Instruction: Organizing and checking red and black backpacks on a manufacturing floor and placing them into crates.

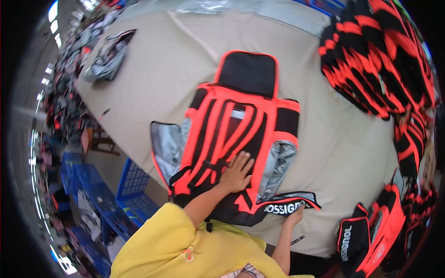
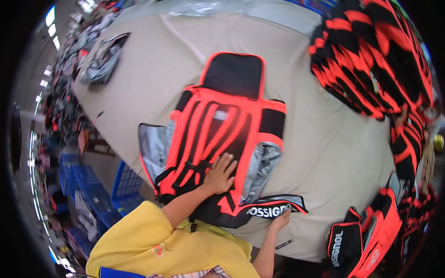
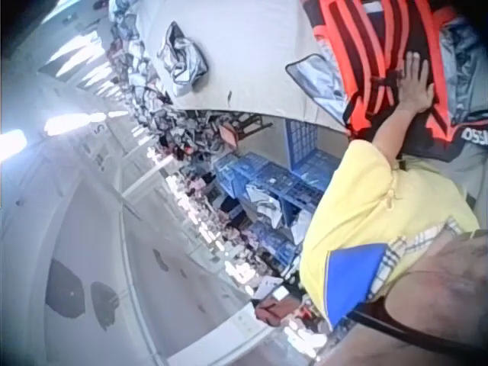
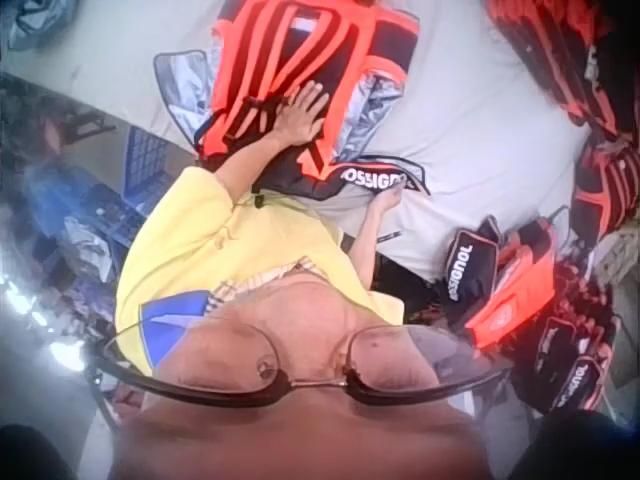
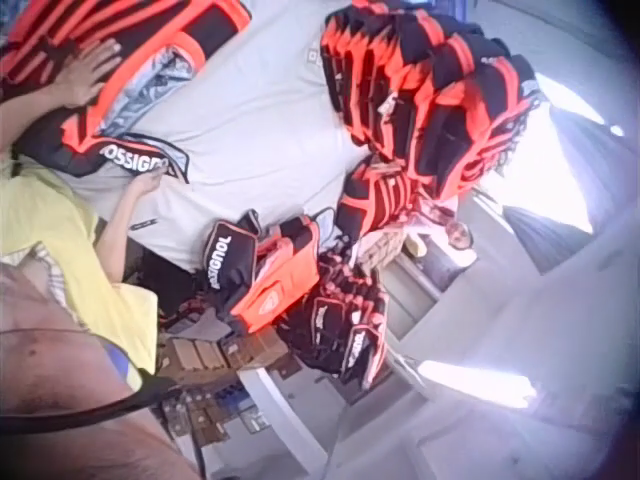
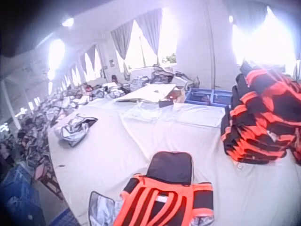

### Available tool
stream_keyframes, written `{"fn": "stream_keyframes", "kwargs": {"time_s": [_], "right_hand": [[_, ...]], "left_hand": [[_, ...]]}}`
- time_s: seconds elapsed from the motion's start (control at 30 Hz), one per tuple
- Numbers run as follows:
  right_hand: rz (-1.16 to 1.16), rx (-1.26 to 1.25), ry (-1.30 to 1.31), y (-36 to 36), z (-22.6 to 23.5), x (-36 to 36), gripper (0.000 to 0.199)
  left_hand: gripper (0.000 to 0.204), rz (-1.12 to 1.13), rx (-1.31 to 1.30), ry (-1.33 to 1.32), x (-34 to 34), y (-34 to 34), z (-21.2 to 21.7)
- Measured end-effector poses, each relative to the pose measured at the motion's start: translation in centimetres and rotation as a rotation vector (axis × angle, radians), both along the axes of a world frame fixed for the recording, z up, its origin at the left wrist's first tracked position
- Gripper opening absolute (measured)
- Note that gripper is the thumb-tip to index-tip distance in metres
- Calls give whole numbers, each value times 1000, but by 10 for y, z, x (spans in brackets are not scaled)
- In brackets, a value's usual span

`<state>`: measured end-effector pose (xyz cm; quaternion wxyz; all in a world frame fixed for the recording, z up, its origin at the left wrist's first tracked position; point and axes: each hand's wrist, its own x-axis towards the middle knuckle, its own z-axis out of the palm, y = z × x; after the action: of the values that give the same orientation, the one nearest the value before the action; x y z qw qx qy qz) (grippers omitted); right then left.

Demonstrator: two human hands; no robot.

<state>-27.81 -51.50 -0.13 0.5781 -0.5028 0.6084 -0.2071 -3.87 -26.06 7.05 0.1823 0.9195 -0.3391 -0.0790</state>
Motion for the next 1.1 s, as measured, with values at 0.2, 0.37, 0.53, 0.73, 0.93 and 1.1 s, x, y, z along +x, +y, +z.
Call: {"fn": "stream_keyframes", "kwargs": {"time_s": [0.2,0.37,0.53,0.73,0.93,1.1], "right_hand": [[40,410,-536,6,37,1,55],[394,449,-537,83,67,93,56],[556,390,-524,153,113,99,57],[662,275,-539,209,160,99,59],[701,122,-522,235,204,74,61],[729,15,-518,251,225,71,63]], "left_hand": [[63,55,-224,6,-15,8,20],[70,-257,-447,-218,-71,43,64],[77,-335,-52,-142,-136,151,82],[47,-191,-127,-446,-134,146,16],[28,-60,-374,-44,-63,110,170],[30,-22,-688,-97,-49,106,266]]}}
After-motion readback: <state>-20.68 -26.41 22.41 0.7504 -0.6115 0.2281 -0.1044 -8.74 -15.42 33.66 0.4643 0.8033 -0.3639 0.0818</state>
